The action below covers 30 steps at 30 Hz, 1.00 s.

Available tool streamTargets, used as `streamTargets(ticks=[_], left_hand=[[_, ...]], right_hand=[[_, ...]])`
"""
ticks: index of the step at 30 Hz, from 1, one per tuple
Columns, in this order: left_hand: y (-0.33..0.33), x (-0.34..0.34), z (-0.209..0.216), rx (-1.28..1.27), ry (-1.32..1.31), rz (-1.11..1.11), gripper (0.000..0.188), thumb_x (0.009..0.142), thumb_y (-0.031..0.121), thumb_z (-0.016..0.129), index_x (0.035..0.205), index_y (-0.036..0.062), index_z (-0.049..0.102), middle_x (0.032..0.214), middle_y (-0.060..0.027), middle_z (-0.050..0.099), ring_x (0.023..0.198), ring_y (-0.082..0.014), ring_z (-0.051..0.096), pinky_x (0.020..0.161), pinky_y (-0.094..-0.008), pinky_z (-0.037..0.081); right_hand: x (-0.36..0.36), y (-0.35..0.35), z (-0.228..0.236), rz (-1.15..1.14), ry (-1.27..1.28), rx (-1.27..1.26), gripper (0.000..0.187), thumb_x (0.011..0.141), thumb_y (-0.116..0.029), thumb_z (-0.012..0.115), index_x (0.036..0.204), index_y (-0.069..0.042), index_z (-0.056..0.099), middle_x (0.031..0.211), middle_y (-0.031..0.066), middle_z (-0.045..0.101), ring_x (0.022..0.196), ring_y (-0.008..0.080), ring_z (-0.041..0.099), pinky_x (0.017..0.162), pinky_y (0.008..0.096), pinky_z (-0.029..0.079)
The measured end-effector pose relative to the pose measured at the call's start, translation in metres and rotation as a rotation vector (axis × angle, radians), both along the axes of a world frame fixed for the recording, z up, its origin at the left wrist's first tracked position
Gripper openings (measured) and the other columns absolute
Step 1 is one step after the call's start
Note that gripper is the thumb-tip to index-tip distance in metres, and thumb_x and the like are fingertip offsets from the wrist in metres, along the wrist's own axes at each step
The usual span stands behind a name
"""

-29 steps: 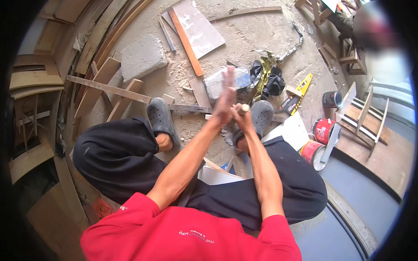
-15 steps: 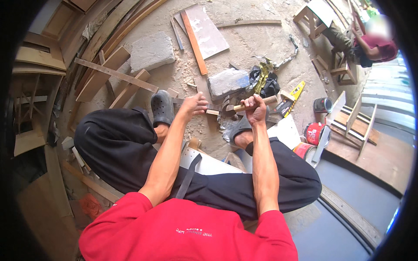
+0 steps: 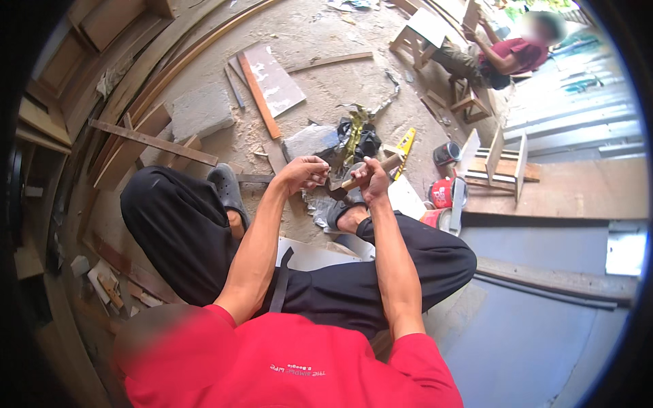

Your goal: The person sits on the floor and handles a thin wooden strip, inspecting it closely and removing small debris. They then use a hammer to tap the strip against a larger piece of wood on the ground.

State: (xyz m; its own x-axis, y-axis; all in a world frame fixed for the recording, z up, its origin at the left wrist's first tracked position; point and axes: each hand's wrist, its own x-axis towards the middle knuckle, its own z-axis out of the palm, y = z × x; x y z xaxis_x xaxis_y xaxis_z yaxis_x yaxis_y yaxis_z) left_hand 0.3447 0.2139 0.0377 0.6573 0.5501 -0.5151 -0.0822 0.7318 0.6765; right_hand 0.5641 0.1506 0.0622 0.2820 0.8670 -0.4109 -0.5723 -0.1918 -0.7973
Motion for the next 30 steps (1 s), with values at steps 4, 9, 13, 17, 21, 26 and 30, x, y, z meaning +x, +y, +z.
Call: streamTargets(ticks=[4,9,13,17,21,26,30], left_hand=[[-0.001,0.006,-0.024,0.0,0.147,0.178,0.022,0.094,0.027,0.064,0.1,0.0064,0.065,0.086,-0.0037,0.068,0.068,-0.0115,0.062,0.054,-0.0235,0.049],[-0.015,0.008,-0.059,-0.121,0.231,0.201,0.029,0.095,0.032,0.061,0.102,0.0039,0.063,0.086,-0.0054,0.068,0.061,-0.0132,0.06,0.051,-0.0263,0.049],[-0.027,0.008,-0.092,-0.12,0.311,0.342,0.026,0.094,0.027,0.063,0.102,0.0021,0.063,0.086,-0.0058,0.068,0.061,-0.0125,0.061,0.049,-0.0258,0.049],[-0.03,-0.02,-0.163,-0.199,0.525,0.701,0.028,0.092,0.028,0.066,0.101,0.0011,0.063,0.083,-0.0073,0.066,0.06,-0.0139,0.059,0.048,-0.0296,0.049],[-0.032,-0.033,-0.193,-0.656,0.716,0.946,0.039,0.091,0.033,0.067,0.115,0.0033,0.06,0.105,-0.0141,0.066,0.092,-0.024,0.065,0.076,-0.0396,0.054],[-0.017,-0.057,-0.219,-0.662,0.457,0.832,0.063,0.09,0.043,0.067,0.138,0.0081,0.046,0.143,-0.0162,0.049,0.132,-0.033,0.048,0.108,-0.0482,0.038],[-0.005,-0.072,-0.24,-0.642,0.413,0.686,0.065,0.089,0.052,0.066,0.135,0.0098,0.049,0.142,-0.015,0.049,0.131,-0.0323,0.047,0.11,-0.0487,0.035]], right_hand=[[0.006,-0.018,0.003,-0.045,0.0,0.002,0.029,0.089,-0.018,0.062,0.065,-0.015,0.045,0.056,-0.0013,0.04,0.055,0.0152,0.047,0.073,0.0376,0.049],[0.018,-0.036,-0.003,-0.123,0.08,0.025,0.028,0.089,-0.017,0.062,0.067,-0.015,0.046,0.056,-0.0007,0.04,0.054,0.0156,0.047,0.072,0.0386,0.047],[0.021,-0.04,-0.021,-0.233,0.063,0.028,0.029,0.09,-0.016,0.063,0.067,-0.014,0.046,0.056,-0.0013,0.04,0.053,0.0148,0.046,0.072,0.0392,0.049],[0.026,-0.037,-0.037,-0.382,-0.016,-0.019,0.026,0.089,-0.011,0.064,0.07,-0.014,0.046,0.056,-0.0026,0.042,0.05,0.0126,0.045,0.066,0.0369,0.05],[0.013,-0.038,-0.033,-0.475,-0.225,-0.091,0.03,0.085,-0.004,0.068,0.071,-0.014,0.044,0.056,-0.0016,0.045,0.048,0.0113,0.046,0.059,0.033,0.05],[0.008,-0.05,-0.035,-0.467,-0.223,-0.097,0.03,0.086,-0.003,0.067,0.071,-0.013,0.043,0.056,-0.0007,0.046,0.047,0.0118,0.047,0.059,0.0333,0.052],[-0.001,-0.045,-0.03,-0.402,-0.202,-0.078,0.029,0.087,-0.004,0.067,0.068,-0.012,0.046,0.057,0.0,0.049,0.048,0.0117,0.049,0.059,0.0322,0.051]])
